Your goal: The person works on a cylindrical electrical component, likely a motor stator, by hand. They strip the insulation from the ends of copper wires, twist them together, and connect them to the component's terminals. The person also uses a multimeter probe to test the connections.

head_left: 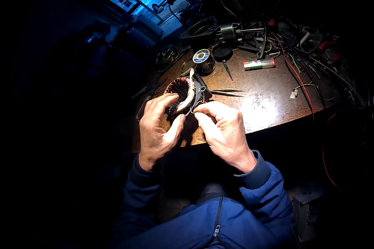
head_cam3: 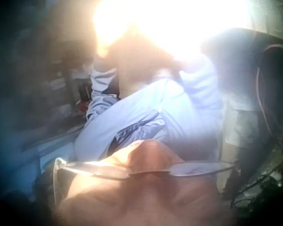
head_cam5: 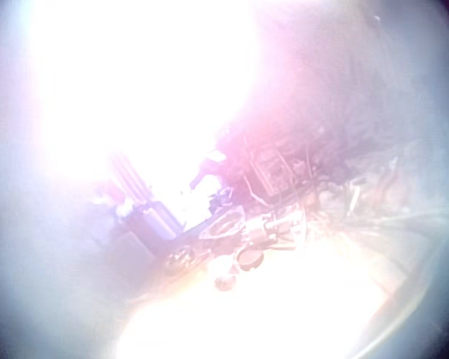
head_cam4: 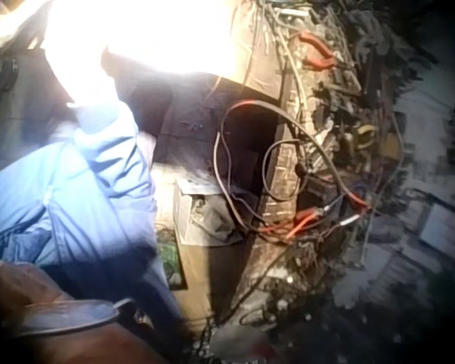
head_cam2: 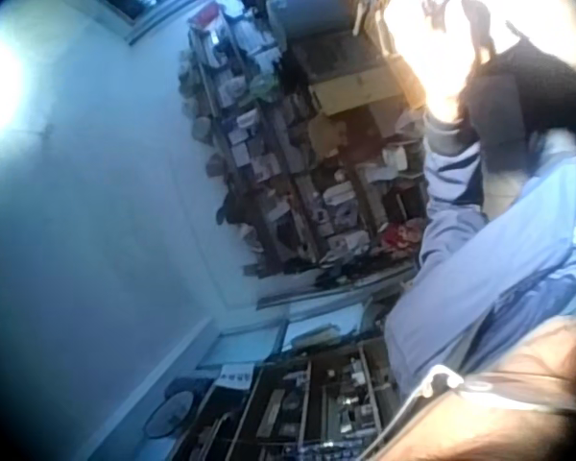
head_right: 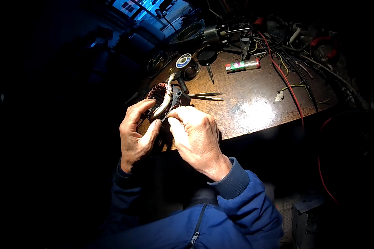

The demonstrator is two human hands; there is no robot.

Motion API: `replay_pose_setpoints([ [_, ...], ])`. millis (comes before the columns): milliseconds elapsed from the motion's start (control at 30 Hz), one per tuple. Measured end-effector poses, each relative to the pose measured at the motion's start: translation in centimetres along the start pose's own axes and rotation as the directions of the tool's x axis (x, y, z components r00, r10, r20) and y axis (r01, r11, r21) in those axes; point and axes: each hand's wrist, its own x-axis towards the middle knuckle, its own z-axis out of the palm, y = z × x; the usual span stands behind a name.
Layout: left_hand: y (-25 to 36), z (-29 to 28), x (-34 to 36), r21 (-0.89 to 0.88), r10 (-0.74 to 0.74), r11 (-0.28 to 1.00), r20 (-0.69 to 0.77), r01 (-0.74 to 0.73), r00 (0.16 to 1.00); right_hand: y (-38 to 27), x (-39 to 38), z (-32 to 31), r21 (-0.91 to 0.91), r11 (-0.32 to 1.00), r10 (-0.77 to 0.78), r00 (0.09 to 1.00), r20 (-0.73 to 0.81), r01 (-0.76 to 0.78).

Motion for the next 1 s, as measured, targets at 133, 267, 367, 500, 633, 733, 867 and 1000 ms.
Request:
replay_pose_setpoints([
  [133,-0.2,0.0,0.3,-0.016,0.037,0.999,0.006,-0.036,0.999,0.1,0.6,-0.1,-0.006,1.000,0.024,0.997,0.067,-0.023],
  [267,-0.6,0.1,0.0,-0.058,-0.046,0.997,0.024,0.047,0.999,0.3,1.2,-0.1,-0.037,0.999,0.011,0.998,0.057,-0.009],
  [367,-0.7,0.1,-0.2,-0.121,-0.108,0.986,0.029,0.111,0.994,0.4,1.6,-0.1,-0.089,0.996,-0.025,0.999,0.037,0.028],
  [500,-0.7,0.1,0.0,-0.110,-0.101,0.988,0.033,0.104,0.994,0.6,1.9,-0.3,-0.149,0.986,-0.065,0.997,0.040,0.071],
  [633,-0.8,0.1,0.0,-0.087,-0.078,0.993,0.038,0.081,0.996,0.9,2.1,-0.4,-0.237,0.962,-0.130,0.991,0.035,0.134],
  [733,-0.8,0.2,0.1,-0.103,-0.093,0.990,0.041,0.097,0.995,0.7,2.1,-0.6,-0.333,0.931,-0.147,0.989,0.028,0.148],
  [867,-1.0,0.2,0.0,-0.095,-0.106,0.989,0.048,0.110,0.993,-0.2,2.3,-0.9,-0.387,0.912,-0.137,0.990,0.029,0.138],
  [1000,-0.9,0.1,0.2,-0.083,-0.091,0.992,0.055,0.096,0.994,0.3,2.5,-1.0,-0.385,0.902,-0.181,0.981,0.073,0.196],
])
